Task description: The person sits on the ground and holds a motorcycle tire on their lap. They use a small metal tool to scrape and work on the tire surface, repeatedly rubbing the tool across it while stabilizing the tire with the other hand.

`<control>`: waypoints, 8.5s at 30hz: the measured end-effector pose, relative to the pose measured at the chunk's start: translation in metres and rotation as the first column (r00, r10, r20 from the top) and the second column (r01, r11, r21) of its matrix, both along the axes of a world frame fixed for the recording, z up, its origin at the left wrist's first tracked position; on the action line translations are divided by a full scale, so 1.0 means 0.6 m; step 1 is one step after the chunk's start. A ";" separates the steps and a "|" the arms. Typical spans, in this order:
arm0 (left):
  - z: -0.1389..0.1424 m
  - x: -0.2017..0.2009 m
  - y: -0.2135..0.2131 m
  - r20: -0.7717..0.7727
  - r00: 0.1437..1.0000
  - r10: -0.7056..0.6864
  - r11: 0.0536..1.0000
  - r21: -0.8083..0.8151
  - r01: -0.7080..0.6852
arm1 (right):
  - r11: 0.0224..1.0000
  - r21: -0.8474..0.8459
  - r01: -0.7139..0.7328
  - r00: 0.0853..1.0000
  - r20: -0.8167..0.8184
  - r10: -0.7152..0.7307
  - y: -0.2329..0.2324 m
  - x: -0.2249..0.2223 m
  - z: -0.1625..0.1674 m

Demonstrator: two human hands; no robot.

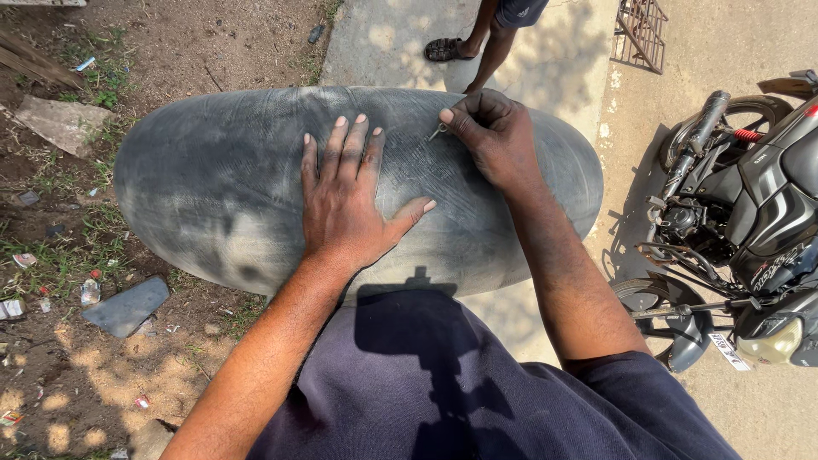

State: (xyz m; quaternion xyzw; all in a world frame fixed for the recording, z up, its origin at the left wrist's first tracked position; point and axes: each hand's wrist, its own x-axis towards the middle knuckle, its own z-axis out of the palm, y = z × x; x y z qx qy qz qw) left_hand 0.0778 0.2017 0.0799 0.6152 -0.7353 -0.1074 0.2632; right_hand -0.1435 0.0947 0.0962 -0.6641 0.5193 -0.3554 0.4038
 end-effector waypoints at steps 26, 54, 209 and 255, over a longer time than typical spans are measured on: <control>0.005 0.001 -0.001 -0.043 0.999 -0.014 0.999 -0.035 0.012 | 0.985 -0.092 -0.146 0.988 -0.065 0.141 0.009 0.042 0.002; -0.002 -0.004 -0.001 -0.054 0.999 0.005 0.994 -0.109 -0.011 | 0.970 -0.211 -0.119 0.981 -0.174 0.083 0.032 0.035 0.034; 0.032 -0.064 -0.088 0.038 0.975 -0.218 0.974 0.080 0.214 | 0.979 0.107 0.175 0.791 0.577 -0.205 0.105 -0.099 0.006; 0.005 -0.002 -0.072 0.068 0.992 0.108 0.994 0.019 -0.109 | 0.964 -0.007 0.265 0.962 0.072 -0.264 0.050 -0.122 0.005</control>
